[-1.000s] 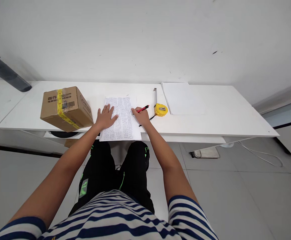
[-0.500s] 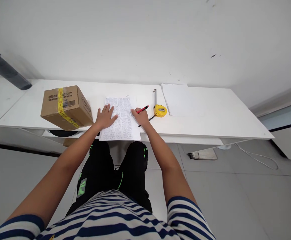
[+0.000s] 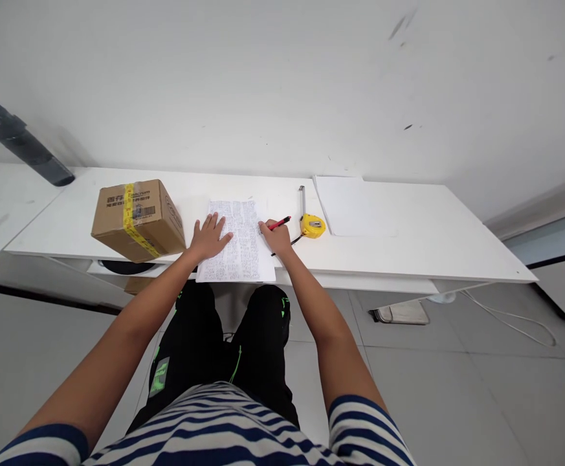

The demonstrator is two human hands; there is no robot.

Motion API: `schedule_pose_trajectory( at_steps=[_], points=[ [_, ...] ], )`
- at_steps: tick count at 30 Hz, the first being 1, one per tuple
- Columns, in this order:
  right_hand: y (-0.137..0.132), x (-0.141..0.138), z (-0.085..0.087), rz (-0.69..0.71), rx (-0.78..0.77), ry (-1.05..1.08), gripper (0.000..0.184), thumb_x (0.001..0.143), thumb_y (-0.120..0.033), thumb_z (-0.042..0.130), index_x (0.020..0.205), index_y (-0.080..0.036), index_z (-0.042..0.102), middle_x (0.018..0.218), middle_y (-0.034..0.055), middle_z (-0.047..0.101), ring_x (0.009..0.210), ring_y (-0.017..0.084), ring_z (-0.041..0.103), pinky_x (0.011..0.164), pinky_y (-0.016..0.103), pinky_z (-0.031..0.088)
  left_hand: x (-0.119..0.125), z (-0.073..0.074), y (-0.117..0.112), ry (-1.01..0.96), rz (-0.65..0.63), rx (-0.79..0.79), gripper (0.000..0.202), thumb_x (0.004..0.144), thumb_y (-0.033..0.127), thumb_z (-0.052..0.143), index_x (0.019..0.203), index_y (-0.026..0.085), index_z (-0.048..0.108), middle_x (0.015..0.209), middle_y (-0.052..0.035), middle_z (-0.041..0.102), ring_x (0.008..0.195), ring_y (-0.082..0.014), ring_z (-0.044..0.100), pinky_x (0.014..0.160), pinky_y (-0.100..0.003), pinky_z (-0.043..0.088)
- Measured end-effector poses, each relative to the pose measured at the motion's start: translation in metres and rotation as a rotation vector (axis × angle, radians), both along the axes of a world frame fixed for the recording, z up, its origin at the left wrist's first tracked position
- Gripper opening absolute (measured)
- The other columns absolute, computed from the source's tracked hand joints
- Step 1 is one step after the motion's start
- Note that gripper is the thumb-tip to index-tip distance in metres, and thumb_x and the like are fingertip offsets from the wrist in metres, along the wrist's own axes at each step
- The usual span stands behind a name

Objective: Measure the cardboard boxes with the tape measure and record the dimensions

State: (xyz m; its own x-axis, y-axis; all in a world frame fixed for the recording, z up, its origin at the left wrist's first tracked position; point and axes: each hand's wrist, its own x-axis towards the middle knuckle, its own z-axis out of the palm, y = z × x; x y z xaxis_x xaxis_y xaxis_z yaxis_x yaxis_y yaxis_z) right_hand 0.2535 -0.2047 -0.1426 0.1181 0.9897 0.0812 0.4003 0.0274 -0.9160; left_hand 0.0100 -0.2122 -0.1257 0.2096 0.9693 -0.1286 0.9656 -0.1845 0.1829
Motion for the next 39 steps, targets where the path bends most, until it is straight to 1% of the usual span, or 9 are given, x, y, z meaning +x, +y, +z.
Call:
schedule_pose_trajectory(
  at_steps=[2,5,9,13,20,24,29,31,39],
  points=[
    [0.0,0.0003,0.0001,0.0,-0.007,-0.004,0.039,0.086,-0.044,0.061,0.057,-0.026,0.042,0.056,-0.0045,0.043,0.063,0.016,0.044,0.066,0.032,0.037,0.0001,0.0008,-0.0003,-0.004,0.0,-0.001,0.086,0.103,0.069,0.014,0.174,0.021,0.015,0.181,-0.0067,0.0,0.167,-0.0292,-0.003,0.133,-0.059,-0.001],
    [0.0,0.0009,-0.0006,-0.01,0.006,-0.016,0.039,0.086,-0.046,0.059,0.058,-0.026,0.042,0.056,-0.0042,0.043,0.064,0.017,0.043,0.067,0.032,0.037,0.0005,0.0029,-0.0013,-0.006,-0.004,-0.013,0.086,0.103,0.068,0.015,0.175,0.02,0.014,0.181,-0.007,0.0,0.167,-0.0305,-0.004,0.133,-0.059,-0.002],
    [0.0002,0.0012,-0.0019,-0.031,0.028,-0.038,0.038,0.086,-0.047,0.057,0.059,-0.026,0.039,0.056,-0.0042,0.04,0.065,0.017,0.041,0.066,0.032,0.037,0.0004,0.0026,-0.0011,-0.01,-0.003,-0.008,0.085,0.103,0.069,0.015,0.175,0.023,0.013,0.181,-0.0053,0.001,0.167,-0.0308,-0.004,0.133,-0.059,-0.001],
    [0.0006,0.002,-0.0027,-0.016,0.008,-0.038,0.038,0.084,-0.045,0.058,0.058,-0.026,0.038,0.055,-0.0043,0.038,0.064,0.016,0.04,0.065,0.032,0.036,-0.0003,0.0007,-0.0001,-0.015,-0.01,-0.012,0.088,0.103,0.07,0.013,0.175,0.019,0.013,0.181,-0.0071,-0.002,0.167,-0.0311,-0.005,0.133,-0.059,-0.002],
    [-0.0003,0.0019,-0.0023,-0.033,0.023,-0.043,0.04,0.087,-0.043,0.059,0.057,-0.026,0.038,0.055,-0.0046,0.037,0.063,0.016,0.04,0.065,0.032,0.036,-0.0001,0.0014,-0.0008,-0.016,-0.012,-0.003,0.088,0.103,0.07,0.014,0.175,0.02,0.014,0.181,-0.0066,0.001,0.166,-0.033,-0.003,0.133,-0.06,0.0],
    [-0.0002,0.0019,-0.002,-0.075,0.028,-0.079,0.04,0.089,-0.042,0.056,0.057,-0.026,0.036,0.054,-0.0049,0.036,0.061,0.016,0.04,0.065,0.032,0.035,0.0002,0.0019,-0.0009,-0.012,-0.013,-0.005,0.087,0.103,0.07,0.014,0.175,0.021,0.013,0.181,-0.0055,0.0,0.167,-0.0328,-0.003,0.133,-0.06,0.0],
    [-0.0005,0.0034,-0.0029,-0.01,0.021,-0.063,0.037,0.085,-0.048,0.056,0.06,-0.026,0.039,0.056,-0.0041,0.04,0.064,0.017,0.042,0.066,0.032,0.036,0.001,0.0026,-0.0011,-0.012,-0.005,-0.011,0.087,0.103,0.07,0.014,0.175,0.021,0.013,0.181,-0.0051,0.0,0.167,-0.0322,-0.003,0.133,-0.059,0.0],
    [-0.0008,0.0035,-0.003,-0.014,0.019,-0.054,0.038,0.085,-0.049,0.055,0.06,-0.026,0.039,0.057,-0.0039,0.04,0.064,0.017,0.042,0.067,0.032,0.036,0.0009,0.002,-0.001,-0.014,-0.006,-0.008,0.087,0.103,0.07,0.014,0.175,0.022,0.014,0.181,-0.0051,0.001,0.167,-0.0316,-0.003,0.133,-0.058,0.0],
    [-0.0012,0.0021,-0.0023,-0.073,0.042,-0.076,0.042,0.088,-0.047,0.054,0.06,-0.027,0.031,0.056,-0.0046,0.033,0.062,0.016,0.038,0.065,0.032,0.034,-0.0005,-0.0022,0.0011,-0.024,-0.018,0.003,0.088,0.103,0.07,0.013,0.175,0.021,0.014,0.181,-0.0065,0.001,0.167,-0.0322,-0.003,0.133,-0.059,-0.001]
  ],
)
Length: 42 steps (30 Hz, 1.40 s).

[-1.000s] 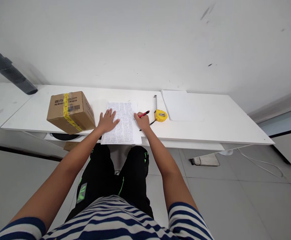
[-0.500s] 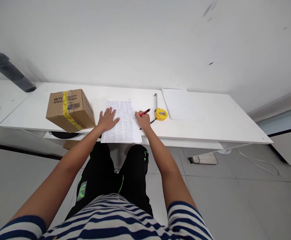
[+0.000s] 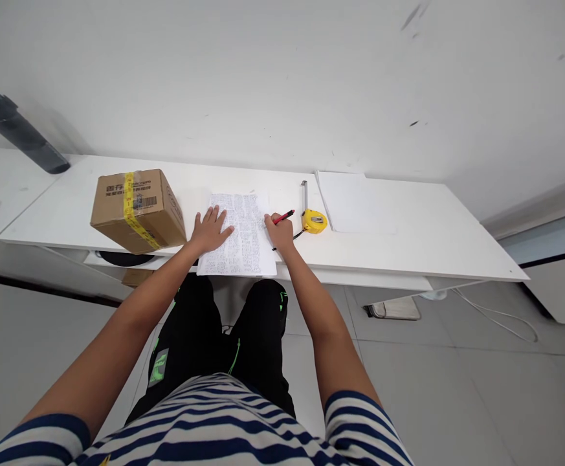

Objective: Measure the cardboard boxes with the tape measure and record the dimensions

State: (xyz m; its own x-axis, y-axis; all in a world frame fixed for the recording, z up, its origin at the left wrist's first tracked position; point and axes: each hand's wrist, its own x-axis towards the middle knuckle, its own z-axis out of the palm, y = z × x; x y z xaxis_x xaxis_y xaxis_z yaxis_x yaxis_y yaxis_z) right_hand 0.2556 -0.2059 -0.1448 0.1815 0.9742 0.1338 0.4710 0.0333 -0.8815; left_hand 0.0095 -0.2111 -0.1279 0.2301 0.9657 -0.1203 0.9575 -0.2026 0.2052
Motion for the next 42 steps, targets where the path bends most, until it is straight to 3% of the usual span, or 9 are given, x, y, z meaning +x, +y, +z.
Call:
schedule_pose_trajectory(
  at_steps=[11,15,19,24,29,32,34,39,42],
  points=[
    [-0.001,0.0,-0.002,0.029,-0.007,-0.03,0.042,0.09,-0.042,0.055,0.06,-0.026,0.031,0.056,-0.0058,0.03,0.061,0.015,0.037,0.064,0.03,0.034,-0.001,0.002,-0.003,-0.04,0.005,-0.006,0.087,0.104,0.068,0.017,0.174,0.017,0.015,0.18,-0.008,0.0,0.166,-0.033,-0.005,0.133,-0.059,-0.002],
    [-0.002,-0.004,-0.005,0.04,0.112,-0.156,0.03,0.095,-0.043,0.052,0.072,-0.024,0.05,0.074,0.0001,0.055,0.075,0.019,0.053,0.073,0.03,0.042,-0.001,0.0,-0.004,-0.081,0.024,0.032,0.083,0.105,0.065,0.026,0.172,0.015,0.025,0.18,-0.0121,0.007,0.167,-0.034,0.003,0.132,-0.062,0.002],
    [0.001,-0.01,-0.014,0.034,0.173,-0.444,0.031,0.092,-0.024,0.047,0.116,-0.02,0.066,0.116,0.0122,0.062,0.091,0.023,0.061,0.077,0.034,0.046,0.003,0.001,-0.015,-0.113,-0.079,0.252,0.053,0.106,0.04,0.042,0.149,0.016,0.062,0.172,-0.015,0.037,0.163,-0.0334,0.025,0.131,-0.057,0.019],
    [0.0,-0.003,-0.018,-0.22,0.306,-0.428,0.043,0.092,-0.027,0.045,0.126,-0.016,0.067,0.112,0.02,0.065,0.101,0.032,0.06,0.09,0.049,0.044,-0.004,0.032,-0.053,-0.135,-0.326,0.549,0.033,0.103,0.031,0.053,0.125,0.024,0.075,0.164,-0.0109,0.051,0.159,-0.0306,0.036,0.132,-0.057,0.018],
    [0.0,0.043,-0.009,-0.582,0.366,-0.326,0.043,0.088,-0.056,0.051,0.107,-0.022,0.07,0.123,0.037,0.06,0.125,0.054,0.047,0.094,0.082,0.023,-0.063,0.099,-0.097,-0.19,0.064,0.729,0.038,0.101,0.041,0.055,0.132,0.025,0.071,0.168,-0.0115,0.046,0.163,-0.0374,0.023,0.132,-0.063,0.007],
    [0.003,0.073,-0.012,-0.531,0.395,-0.302,0.046,0.073,-0.075,0.061,0.088,-0.032,0.065,0.093,0.0202,0.066,0.103,0.049,0.059,0.087,0.084,0.031,-0.114,0.125,-0.109,-0.276,0.527,0.626,0.054,0.098,0.05,0.057,0.144,0.022,0.059,0.172,-0.0167,0.036,0.163,-0.0443,0.018,0.127,-0.07,0.015],
    [0.004,0.085,-0.018,-0.446,0.376,-0.297,0.051,0.067,-0.082,0.062,0.084,-0.034,0.062,0.083,0.0126,0.063,0.092,0.046,0.064,0.082,0.079,0.039,-0.141,0.131,-0.108,-0.423,0.683,0.42,0.073,0.094,0.058,0.063,0.153,0.018,0.048,0.165,-0.0237,0.045,0.155,-0.0463,0.037,0.121,-0.065,0.034],
    [0.004,0.071,-0.003,-0.4,0.193,-0.273,0.071,0.064,-0.084,0.07,0.106,-0.027,0.061,0.101,0.0208,0.058,0.1,0.051,0.065,0.075,0.066,0.046,-0.172,0.124,-0.099,-0.68,0.604,0.182,0.098,0.083,0.068,0.075,0.157,0.016,0.039,0.15,-0.0237,0.061,0.131,-0.0396,0.064,0.103,-0.046,0.053],
    [-0.003,0.028,0.039,-0.264,0.423,-0.308,0.069,0.079,-0.074,0.067,0.125,-0.023,0.057,0.121,0.0257,0.056,0.117,0.045,0.061,0.091,0.059,0.051,-0.175,0.123,-0.088,-0.799,0.472,0.121,0.103,0.078,0.067,0.081,0.158,0.016,0.04,0.152,-0.0224,0.06,0.131,-0.0371,0.065,0.103,-0.042,0.054]
  ],
)
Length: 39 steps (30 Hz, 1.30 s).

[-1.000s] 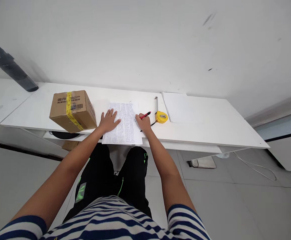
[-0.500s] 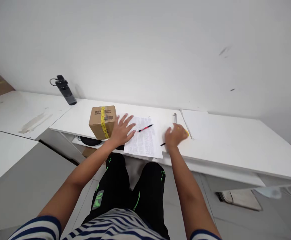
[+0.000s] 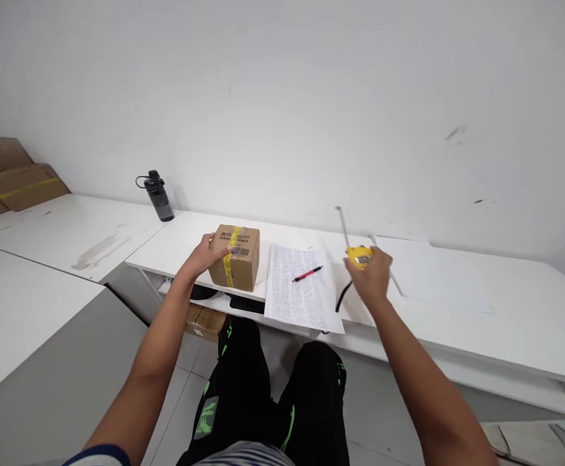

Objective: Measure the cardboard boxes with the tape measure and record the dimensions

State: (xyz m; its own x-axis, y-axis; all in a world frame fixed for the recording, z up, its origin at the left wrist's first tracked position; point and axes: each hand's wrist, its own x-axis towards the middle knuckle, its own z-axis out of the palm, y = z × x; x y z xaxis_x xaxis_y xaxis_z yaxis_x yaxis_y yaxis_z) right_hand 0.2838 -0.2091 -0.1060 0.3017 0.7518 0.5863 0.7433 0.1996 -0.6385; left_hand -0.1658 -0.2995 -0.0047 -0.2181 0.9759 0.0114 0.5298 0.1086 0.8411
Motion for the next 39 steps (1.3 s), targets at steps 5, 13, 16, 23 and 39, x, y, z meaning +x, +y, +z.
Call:
schedule_pose_trajectory(
  at_steps=[5,13,16,23,39],
  points=[
    [-0.023,-0.106,0.065,0.449,0.176,-0.462,0.05,0.093,-0.04,0.066,0.139,-0.024,0.055,0.142,0.0196,0.052,0.126,0.037,0.056,0.09,0.052,0.06,-0.003,0.005,0.022,-0.125,-0.129,-0.023,0.139,0.072,0.059,0.09,0.172,0.016,0.004,0.159,-0.0262,0.052,0.137,-0.0365,0.061,0.112,-0.046,0.049],
    [-0.023,-0.171,0.097,0.703,0.228,-0.753,0.051,0.093,-0.016,0.059,0.143,-0.023,0.056,0.148,0.0175,0.056,0.127,0.035,0.053,0.097,0.053,0.058,-0.003,0.002,0.024,-0.19,-0.128,-0.03,0.156,0.07,0.055,0.094,0.17,0.014,-0.017,0.161,-0.0291,0.047,0.138,-0.0339,0.061,0.115,-0.045,0.048],
    [-0.018,-0.167,0.099,0.784,0.252,-0.759,0.05,0.094,-0.017,0.059,0.144,-0.023,0.055,0.15,0.0172,0.055,0.131,0.035,0.051,0.099,0.054,0.058,-0.003,0.003,0.027,-0.168,-0.157,-0.026,0.149,0.071,0.055,0.094,0.172,0.014,-0.008,0.164,-0.0282,0.044,0.14,-0.0329,0.059,0.115,-0.042,0.048],
    [-0.019,-0.169,0.096,0.847,0.249,-0.736,0.05,0.093,-0.014,0.055,0.143,-0.025,0.055,0.152,0.0173,0.054,0.135,0.035,0.052,0.103,0.06,0.054,-0.006,0.0,0.031,-0.111,-0.188,0.049,0.114,0.082,0.05,0.085,0.171,0.014,0.024,0.166,-0.0209,0.045,0.147,-0.0308,0.052,0.118,-0.039,0.047],
    [-0.068,-0.168,0.113,0.41,0.186,-0.633,0.041,0.1,-0.044,0.054,0.129,-0.02,0.07,0.127,0.0176,0.066,0.094,0.03,0.055,0.065,0.037,0.045,0.03,0.008,0.022,0.102,0.012,-0.034,0.083,0.09,0.055,0.073,0.155,0.011,0.047,0.154,-0.0239,0.058,0.139,-0.0368,0.059,0.112,-0.046,0.05]
  ],
)
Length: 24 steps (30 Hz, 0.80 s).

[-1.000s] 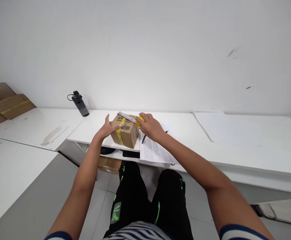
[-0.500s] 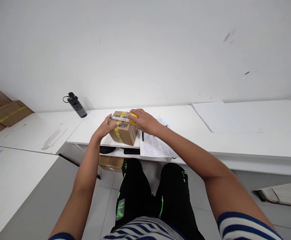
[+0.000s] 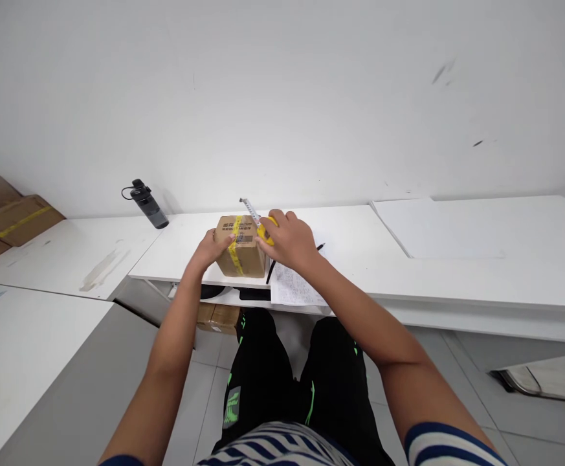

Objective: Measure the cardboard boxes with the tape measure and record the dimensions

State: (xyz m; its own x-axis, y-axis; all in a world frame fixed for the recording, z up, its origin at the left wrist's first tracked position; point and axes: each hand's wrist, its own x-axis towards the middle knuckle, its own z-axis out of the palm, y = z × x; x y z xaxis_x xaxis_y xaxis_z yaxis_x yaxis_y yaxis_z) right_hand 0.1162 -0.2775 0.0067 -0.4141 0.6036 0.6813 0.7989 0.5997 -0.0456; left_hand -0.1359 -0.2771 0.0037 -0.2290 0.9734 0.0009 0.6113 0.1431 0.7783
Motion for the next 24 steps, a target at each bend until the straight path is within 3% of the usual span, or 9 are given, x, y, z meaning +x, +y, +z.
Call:
schedule_pose_trajectory(
  at_steps=[3,6,9,11,15,18,21,24],
  points=[
    [-0.011,-0.021,0.006,-0.008,-0.018,-0.033,0.037,0.102,-0.036,0.048,0.118,-0.017,0.075,0.119,0.0194,0.069,0.09,0.03,0.055,0.066,0.039,0.044,0.04,-0.012,-0.001,0.152,0.165,0.185,0.071,0.1,0.047,0.058,0.162,0.017,0.038,0.17,-0.0198,0.038,0.159,-0.0368,0.033,0.126,-0.056,0.034],
    [-0.014,-0.041,0.009,-0.017,-0.068,-0.042,0.034,0.101,-0.026,0.046,0.105,-0.015,0.078,0.116,0.023,0.07,0.094,0.034,0.056,0.067,0.041,0.044,0.07,-0.027,-0.006,0.182,0.154,0.26,0.063,0.105,0.038,0.042,0.165,0.022,0.034,0.178,-0.0108,0.022,0.167,-0.0289,0.011,0.133,-0.054,0.019],
    [-0.011,-0.049,0.006,0.02,-0.083,-0.022,0.033,0.1,-0.02,0.045,0.109,-0.016,0.077,0.115,0.0229,0.069,0.096,0.034,0.056,0.068,0.043,0.046,0.077,-0.033,-0.011,0.13,0.091,0.201,0.057,0.104,0.042,0.042,0.159,0.03,0.044,0.179,-0.0054,0.021,0.167,-0.0288,0.003,0.132,-0.059,0.017],
    [-0.009,-0.048,0.003,0.029,-0.065,-0.017,0.034,0.099,-0.019,0.045,0.118,-0.018,0.074,0.117,0.0212,0.069,0.095,0.033,0.055,0.07,0.043,0.047,0.072,-0.026,-0.008,0.131,0.081,0.199,0.055,0.103,0.044,0.042,0.157,0.034,0.047,0.18,-0.0031,0.02,0.167,-0.0311,-0.002,0.13,-0.066,0.014],
    [-0.004,-0.037,-0.005,0.071,-0.014,-0.076,0.038,0.097,-0.016,0.05,0.13,-0.019,0.069,0.124,0.0176,0.07,0.094,0.032,0.055,0.074,0.043,0.047,0.058,0.004,0.017,0.275,0.076,0.247,0.057,0.105,0.045,0.033,0.155,0.025,0.05,0.177,-0.0096,0.027,0.167,-0.0343,0.005,0.129,-0.07,0.006],
    [0.001,-0.031,-0.008,0.129,0.017,-0.121,0.04,0.099,-0.014,0.048,0.134,-0.017,0.066,0.129,0.016,0.07,0.096,0.031,0.056,0.078,0.044,0.048,0.054,0.02,0.041,0.371,0.038,0.199,0.062,0.104,0.052,0.031,0.152,0.019,0.052,0.168,-0.0181,0.042,0.161,-0.0397,0.026,0.127,-0.072,0.005],
    [0.001,-0.03,-0.007,0.117,0.0,-0.101,0.043,0.1,-0.017,0.049,0.14,-0.016,0.064,0.134,0.0161,0.07,0.096,0.032,0.057,0.079,0.045,0.05,0.054,0.023,0.054,0.439,-0.019,0.096,0.061,0.1,0.056,0.042,0.148,0.022,0.056,0.16,-0.0214,0.052,0.149,-0.0445,0.045,0.124,-0.075,0.01],
    [-0.003,-0.031,-0.007,0.104,-0.051,-0.062,0.044,0.1,-0.02,0.05,0.142,-0.017,0.063,0.137,0.017,0.068,0.102,0.033,0.059,0.083,0.047,0.052,0.054,0.021,0.056,0.474,-0.012,0.098,0.061,0.097,0.056,0.047,0.147,0.022,0.056,0.155,-0.0225,0.055,0.144,-0.0438,0.05,0.122,-0.069,0.024]
  ],
)
